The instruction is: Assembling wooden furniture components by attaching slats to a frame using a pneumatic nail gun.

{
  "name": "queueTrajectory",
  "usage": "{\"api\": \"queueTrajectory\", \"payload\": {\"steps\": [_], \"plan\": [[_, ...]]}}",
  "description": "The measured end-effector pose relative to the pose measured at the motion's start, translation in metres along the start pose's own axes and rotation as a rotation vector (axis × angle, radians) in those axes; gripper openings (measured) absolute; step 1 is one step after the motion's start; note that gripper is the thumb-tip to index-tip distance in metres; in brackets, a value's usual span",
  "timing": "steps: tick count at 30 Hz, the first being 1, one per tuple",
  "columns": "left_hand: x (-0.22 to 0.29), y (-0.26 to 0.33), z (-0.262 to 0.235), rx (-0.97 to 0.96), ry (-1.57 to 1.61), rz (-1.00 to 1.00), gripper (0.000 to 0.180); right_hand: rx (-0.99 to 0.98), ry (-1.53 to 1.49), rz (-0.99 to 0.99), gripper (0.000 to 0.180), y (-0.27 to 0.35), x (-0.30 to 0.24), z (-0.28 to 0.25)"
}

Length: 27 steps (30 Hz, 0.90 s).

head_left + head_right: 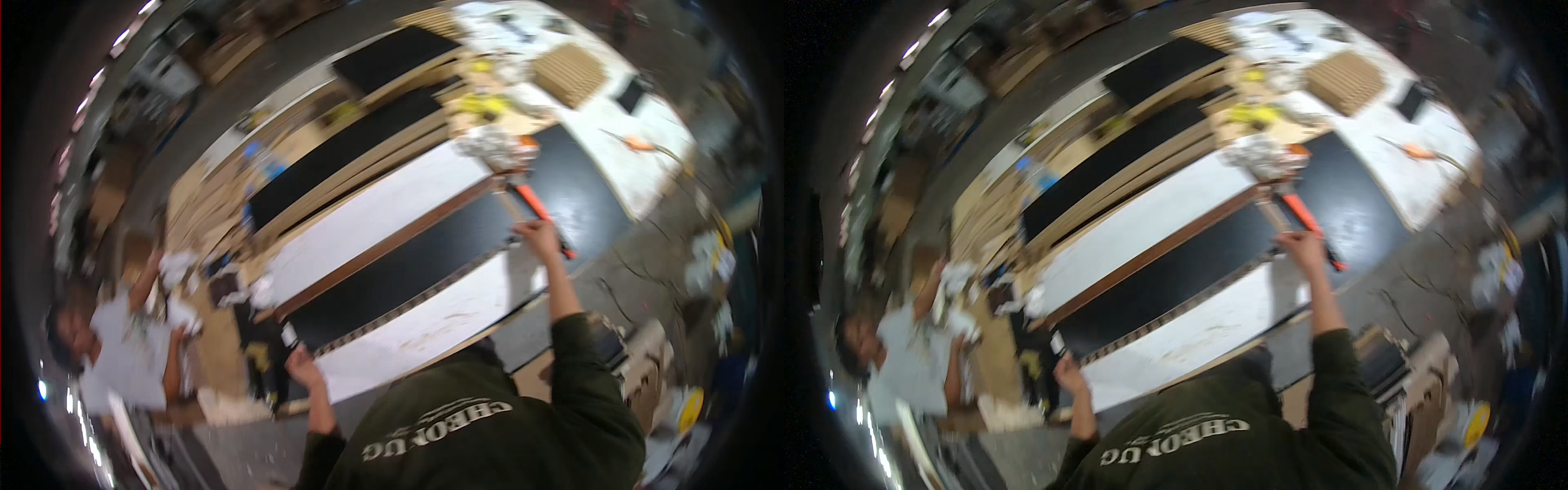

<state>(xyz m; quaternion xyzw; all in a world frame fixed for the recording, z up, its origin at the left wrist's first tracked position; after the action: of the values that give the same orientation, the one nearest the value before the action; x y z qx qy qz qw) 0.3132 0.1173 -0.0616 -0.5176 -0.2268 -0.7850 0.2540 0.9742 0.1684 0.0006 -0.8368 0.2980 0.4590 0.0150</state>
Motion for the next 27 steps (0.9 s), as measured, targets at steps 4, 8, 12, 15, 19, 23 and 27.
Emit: {"api": "queueTrajectory", "payload": {"steps": [4,8,12,15,19,23,27], "plan": [[0.011,0.016,0.039,-0.067,-0.888,0.307,0.021,0.047,-0.014,-0.028,0.033,-0.014,0.027,-0.011],[0.028,0.023,0.043,-0.008,-1.098,0.322,0.031,0.185,0.244,-0.186,0.043,-0.011,-0.017,-0.007],[0.019,0.01,0.038,-0.1,-1.146,0.275,0.039,0.116,0.143,-0.356,0.052,-0.047,-0.028,0.011],[0.018,0.006,0.034,0.01,-1.1,0.197,0.04,-0.016,0.419,-0.171,0.063,-0.054,-0.056,0.029],[0.008,-0.018,-0.007,-0.058,-1.184,0.218,0.047,0.116,0.343,-0.244,0.071,-0.055,-0.065,0.051],[0.017,0.005,0.045,-0.032,-1.334,0.417,0.051,0.105,0.389,-0.159,0.075,-0.057,-0.057,0.033],[0.019,0.003,0.044,-0.04,-1.403,0.332,0.052,0.057,0.387,-0.086,0.077,-0.056,-0.061,0.031]]}}
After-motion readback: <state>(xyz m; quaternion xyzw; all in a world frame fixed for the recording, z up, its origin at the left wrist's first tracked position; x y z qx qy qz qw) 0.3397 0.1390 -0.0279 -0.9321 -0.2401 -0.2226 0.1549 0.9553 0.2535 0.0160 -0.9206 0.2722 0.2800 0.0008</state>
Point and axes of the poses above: each hand's wrist, its own y-axis away from the middle knuckle, its own z-axis out of the palm, x = y × z, the point moved 5 cm from there along -y, towards the middle knuckle, and after that the axes turned 2 degrees about -x, right-handed, at the moved point
